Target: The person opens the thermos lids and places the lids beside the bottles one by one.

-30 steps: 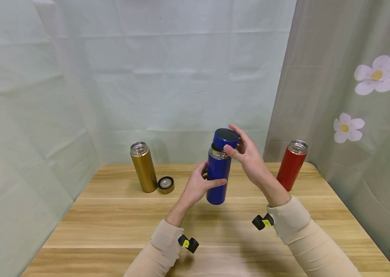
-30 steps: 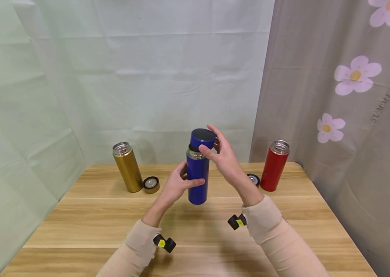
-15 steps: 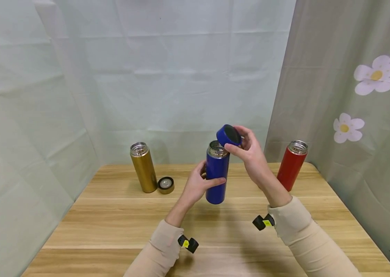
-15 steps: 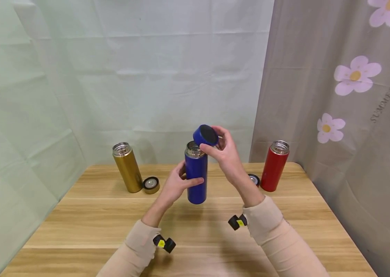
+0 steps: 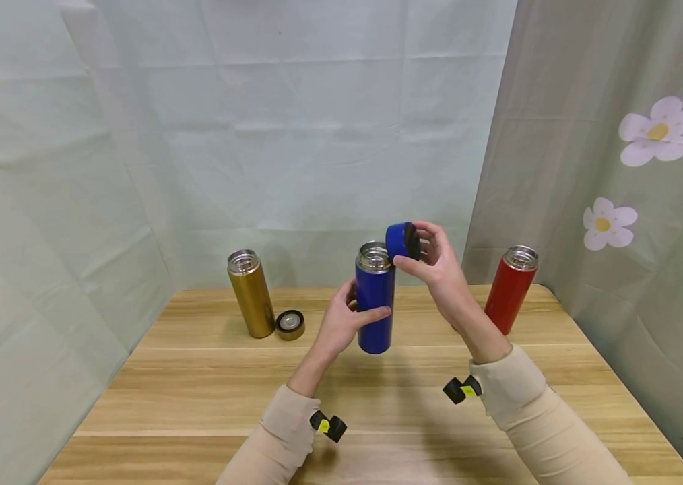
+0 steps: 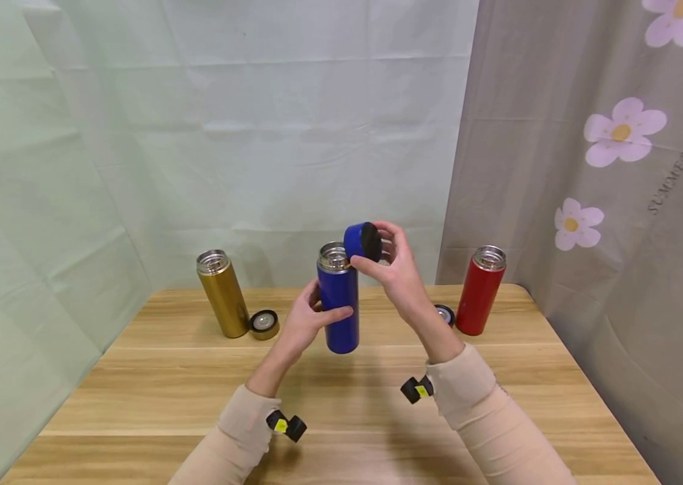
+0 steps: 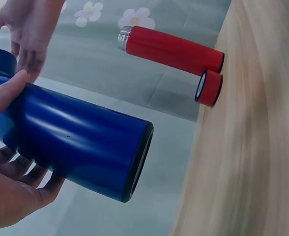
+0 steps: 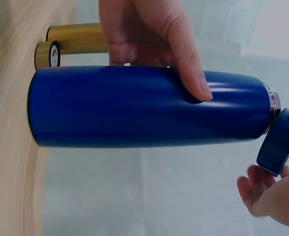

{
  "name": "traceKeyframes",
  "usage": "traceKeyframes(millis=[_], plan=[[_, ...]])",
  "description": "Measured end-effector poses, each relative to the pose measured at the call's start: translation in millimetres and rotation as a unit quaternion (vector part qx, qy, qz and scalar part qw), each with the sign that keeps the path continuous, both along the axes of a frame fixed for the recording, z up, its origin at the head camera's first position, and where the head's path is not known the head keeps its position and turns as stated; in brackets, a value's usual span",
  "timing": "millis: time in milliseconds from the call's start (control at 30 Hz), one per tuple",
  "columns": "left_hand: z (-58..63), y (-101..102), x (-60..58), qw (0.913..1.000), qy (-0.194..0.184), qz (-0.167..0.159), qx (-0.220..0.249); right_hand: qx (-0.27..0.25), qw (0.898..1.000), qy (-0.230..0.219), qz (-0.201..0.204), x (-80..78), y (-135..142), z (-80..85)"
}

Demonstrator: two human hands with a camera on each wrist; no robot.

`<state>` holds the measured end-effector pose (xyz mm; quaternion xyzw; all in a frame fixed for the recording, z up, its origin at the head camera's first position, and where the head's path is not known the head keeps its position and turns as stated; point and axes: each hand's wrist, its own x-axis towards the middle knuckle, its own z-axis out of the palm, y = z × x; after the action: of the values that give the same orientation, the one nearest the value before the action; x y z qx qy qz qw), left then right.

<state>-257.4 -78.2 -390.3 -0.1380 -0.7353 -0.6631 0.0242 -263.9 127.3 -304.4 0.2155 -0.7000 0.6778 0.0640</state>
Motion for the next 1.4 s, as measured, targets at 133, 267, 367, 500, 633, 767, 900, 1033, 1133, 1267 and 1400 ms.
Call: traceKeyframes(millis=[133,267,367,500,633,767,900,1033,1133,1267,1400], plan=[[3.8,-2.8,-0.9,1.0,0.003,0.005,0.006,0.034,0.999,0.021,-0.012,-1.6,2.8,-3.3],[6.6,-6.6,-1.9,0.9997,0.005,0.02,0.013,0.034,0.999,0.017,-0.011,-2.5,3.7,-6.4],[7.7,-10.1,-1.8,0.9992,0.007,0.037,0.014,0.029,0.999,0.012,-0.006,-3.1,2.3,-8.8],[9.5,-15.4,-0.4,0.9979,0.006,0.064,0.007,0.04,0.999,0.019,0.001,-4.9,0.0,-11.9],[12.5,-20.6,2.0,0.9947,0.007,0.103,0.001,0.064,0.997,0.036,-0.009,-6.6,-1.7,-14.9],[16.1,-24.6,5.2,0.9879,0.022,0.153,0.01,0.101,0.993,0.05,-0.04,-6.7,-4.5,-17.1],[19.8,-26.9,8.2,0.9774,0.043,0.206,0.024,0.123,0.99,0.043,-0.053,-7.8,-8.0,-19.6],[21.4,-30.5,10.3,0.965,0.067,0.25,0.041,0.147,0.987,0.023,-0.052,-8.1,-11.4,-21.6],[21.2,-34.8,11.4,0.9527,0.09,0.286,0.052,0.153,0.987,0.006,-0.046,-8.4,-14.6,-23.5],[19.4,-43.3,12.7,0.9278,0.128,0.343,0.07,0.123,0.992,-0.021,-0.023,-11.1,-21.2,-29.6],[15.6,-55.7,13.0,0.8991,0.155,0.396,0.103,0.082,0.995,-0.049,0.005,-13.9,-32.6,-38.1]])
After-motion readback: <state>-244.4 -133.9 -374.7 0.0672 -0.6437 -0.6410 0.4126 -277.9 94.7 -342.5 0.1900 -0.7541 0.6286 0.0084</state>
